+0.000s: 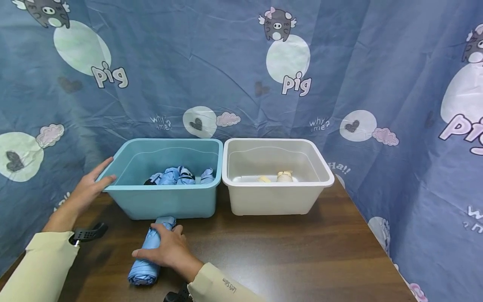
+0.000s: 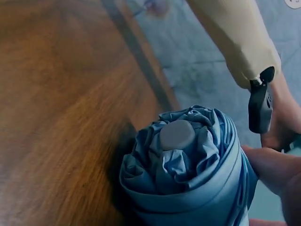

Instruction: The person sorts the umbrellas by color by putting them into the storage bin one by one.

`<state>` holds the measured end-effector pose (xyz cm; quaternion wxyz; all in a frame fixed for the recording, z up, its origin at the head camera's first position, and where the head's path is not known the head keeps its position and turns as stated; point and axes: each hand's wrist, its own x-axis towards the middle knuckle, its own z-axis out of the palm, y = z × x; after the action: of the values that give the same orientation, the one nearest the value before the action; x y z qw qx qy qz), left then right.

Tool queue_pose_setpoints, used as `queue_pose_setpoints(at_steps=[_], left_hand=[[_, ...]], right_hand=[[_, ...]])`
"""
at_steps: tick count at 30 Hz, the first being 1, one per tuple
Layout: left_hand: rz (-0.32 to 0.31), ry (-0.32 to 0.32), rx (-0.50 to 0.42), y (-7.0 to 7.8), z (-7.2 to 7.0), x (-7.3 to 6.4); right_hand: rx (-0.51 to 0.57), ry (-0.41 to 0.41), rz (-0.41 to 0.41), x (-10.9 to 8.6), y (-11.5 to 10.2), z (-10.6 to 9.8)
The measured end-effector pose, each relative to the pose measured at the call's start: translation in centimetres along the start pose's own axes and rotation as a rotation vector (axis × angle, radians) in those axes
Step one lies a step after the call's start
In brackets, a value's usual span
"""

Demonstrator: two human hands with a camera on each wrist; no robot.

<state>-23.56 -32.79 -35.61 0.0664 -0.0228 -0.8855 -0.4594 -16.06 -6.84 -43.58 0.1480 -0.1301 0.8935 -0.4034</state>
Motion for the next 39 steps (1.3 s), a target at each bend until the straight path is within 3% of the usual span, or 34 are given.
queue_pose_setpoints(at_steps=[4, 12, 23, 29, 39], left_hand=[[0.01, 0.002, -0.001, 0.0, 0.0, 0.0], [-0.007, -0.011, 0.002, -0.1, 0.2, 0.0], [-0.008, -0.015, -0.005, 0.0, 0.3, 0.0], [-0.032, -0.026, -0.016, -0.3, 0.2, -0.6], [0.008, -0.002, -0.018, -0.3, 0.0, -0.2]], right_hand=[[-0.069, -0.009, -0.023, -0.1, -0.3, 0.0], [-0.032, -0.064, -0.08, -0.2, 0.8, -1.3], [-0.089, -0.06, -0.116, -1.8, 2.4, -2.9], [-0.026, -0.118, -0.133, -2.1, 3.4, -3.5], [0.074, -0.164, -0.168, -3.4, 4.2, -6.0]])
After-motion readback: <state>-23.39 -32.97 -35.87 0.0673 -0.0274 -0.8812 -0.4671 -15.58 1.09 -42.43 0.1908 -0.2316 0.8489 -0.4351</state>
